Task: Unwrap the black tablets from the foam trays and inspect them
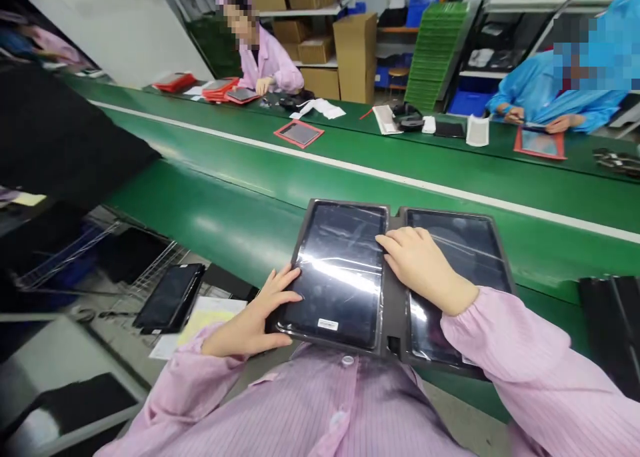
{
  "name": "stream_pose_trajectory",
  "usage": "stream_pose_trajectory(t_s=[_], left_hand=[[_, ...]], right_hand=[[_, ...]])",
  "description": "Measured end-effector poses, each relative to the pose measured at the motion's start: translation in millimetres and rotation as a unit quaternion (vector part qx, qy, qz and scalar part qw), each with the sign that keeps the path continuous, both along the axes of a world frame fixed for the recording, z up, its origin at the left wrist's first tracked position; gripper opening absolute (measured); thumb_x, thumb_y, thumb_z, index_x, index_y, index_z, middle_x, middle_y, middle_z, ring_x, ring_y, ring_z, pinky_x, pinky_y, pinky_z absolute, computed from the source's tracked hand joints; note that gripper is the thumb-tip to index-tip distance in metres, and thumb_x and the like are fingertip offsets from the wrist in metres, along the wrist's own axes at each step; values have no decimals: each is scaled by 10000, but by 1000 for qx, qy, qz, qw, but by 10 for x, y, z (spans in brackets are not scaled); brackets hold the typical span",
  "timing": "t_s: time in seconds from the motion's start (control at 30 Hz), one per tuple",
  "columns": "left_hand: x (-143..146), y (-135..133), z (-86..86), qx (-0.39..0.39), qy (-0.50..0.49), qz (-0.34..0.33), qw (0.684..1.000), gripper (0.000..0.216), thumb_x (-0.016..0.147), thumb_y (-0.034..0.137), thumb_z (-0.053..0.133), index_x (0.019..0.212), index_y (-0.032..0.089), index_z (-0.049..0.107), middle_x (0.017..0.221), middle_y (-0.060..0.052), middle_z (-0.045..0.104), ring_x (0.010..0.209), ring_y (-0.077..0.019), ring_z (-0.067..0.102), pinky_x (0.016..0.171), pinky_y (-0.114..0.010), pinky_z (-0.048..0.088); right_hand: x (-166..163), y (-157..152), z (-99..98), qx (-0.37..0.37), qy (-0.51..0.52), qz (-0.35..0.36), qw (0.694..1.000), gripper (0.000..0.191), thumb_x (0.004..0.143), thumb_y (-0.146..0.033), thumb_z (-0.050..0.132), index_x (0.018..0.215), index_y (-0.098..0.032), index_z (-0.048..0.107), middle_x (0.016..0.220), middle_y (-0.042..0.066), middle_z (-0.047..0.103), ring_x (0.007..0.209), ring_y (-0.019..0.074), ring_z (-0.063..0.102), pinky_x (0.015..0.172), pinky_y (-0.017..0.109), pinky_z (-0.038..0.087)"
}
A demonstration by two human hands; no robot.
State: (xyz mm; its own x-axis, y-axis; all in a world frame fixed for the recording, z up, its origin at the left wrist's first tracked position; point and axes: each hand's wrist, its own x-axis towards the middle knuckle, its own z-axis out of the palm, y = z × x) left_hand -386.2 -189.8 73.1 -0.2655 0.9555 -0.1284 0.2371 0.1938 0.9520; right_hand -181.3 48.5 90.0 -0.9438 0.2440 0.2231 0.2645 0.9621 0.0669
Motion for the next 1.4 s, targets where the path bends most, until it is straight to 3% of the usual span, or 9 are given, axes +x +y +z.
stream_pose_trajectory(t_s=[0.3, 0.43, 0.6, 0.8, 0.97, 1.07, 1.2, 1.3, 1.4], left_hand=[[13, 110, 47, -86, -120, -28, 989, 246, 526, -3, 731, 538, 230, 652, 912, -84, 730, 1218, -301, 502, 1140, -478, 5], [-108, 291, -15, 38, -55, 124, 990, 242, 634, -9, 640, 533, 205, 589, 577, 32, 665, 789, -180, 680, 1140, -433, 151], [-532, 662, -96, 119, -173, 482, 850, 257, 801, 50, 435, 583, 182, 473, 455, 83, 591, 507, -119, 609, 897, -431, 459], [-595, 644, -101, 96, -296, 550, 775, 386, 885, 173, 384, 514, 206, 484, 516, 65, 668, 528, -97, 615, 769, -315, 508], [-374, 284, -184, 176, -229, 369, 883, 203, 781, 322, 574, 589, 263, 548, 638, 110, 729, 572, -128, 665, 715, -338, 572], [-296, 102, -215, 203, -90, 144, 964, 144, 803, 338, 564, 676, 269, 564, 755, 41, 756, 712, -210, 712, 837, -480, 545], [-250, -17, -216, 257, 211, -167, 928, 190, 863, 347, 463, 884, 217, 600, 923, -73, 748, 923, -241, 688, 1090, -540, 304], [-204, -46, -216, 287, 294, -172, 895, 194, 877, 301, 429, 869, 178, 580, 894, -94, 747, 988, -208, 666, 1131, -475, 246], [-156, -32, -204, 298, 324, -148, 886, 177, 868, 233, 429, 825, 183, 593, 854, -57, 753, 973, -171, 669, 1118, -433, 292]], right_hand=[[-26, 118, -28, -79, -4, -23, 997, 301, 871, -257, 426, 1073, -158, 626, 989, 111, 688, 909, 271, 619, 772, 428, 482], [-21, 93, 126, -202, 59, -100, 973, 316, 853, -273, 451, 1118, -185, 599, 1037, 81, 681, 904, 237, 637, 768, 385, 515], [79, 93, 239, -366, 206, -223, 880, 304, 808, -276, 516, 1085, -171, 584, 832, 31, 682, 690, 164, 640, 688, 317, 527], [21, 125, 231, -571, 258, -263, 734, 143, 813, -180, 531, 954, -159, 545, 696, -4, 639, 498, 92, 574, 457, 201, 454], [-286, 114, 274, -706, 199, -276, 622, 122, 904, -213, 460, 1013, -162, 484, 734, 14, 639, 493, 102, 614, 416, 186, 466], [-465, 106, 272, -723, 167, -277, 611, 392, 906, -353, 479, 1232, -156, 384, 801, 43, 651, 535, 147, 643, 414, 233, 500], [-541, 30, 268, -606, 128, -268, 738, 659, 800, -175, 572, 1378, -132, 258, 737, 4, 675, 554, 153, 635, 494, 249, 519], [-390, -61, 312, -516, 86, -172, 834, 439, 785, -163, 548, 1219, -193, 493, 695, -27, 691, 654, 165, 661, 687, 290, 543], [-77, -101, 356, -548, -35, -48, 834, 190, 831, -314, 539, 996, -308, 631, 677, -40, 705, 631, 182, 680, 654, 295, 569]])
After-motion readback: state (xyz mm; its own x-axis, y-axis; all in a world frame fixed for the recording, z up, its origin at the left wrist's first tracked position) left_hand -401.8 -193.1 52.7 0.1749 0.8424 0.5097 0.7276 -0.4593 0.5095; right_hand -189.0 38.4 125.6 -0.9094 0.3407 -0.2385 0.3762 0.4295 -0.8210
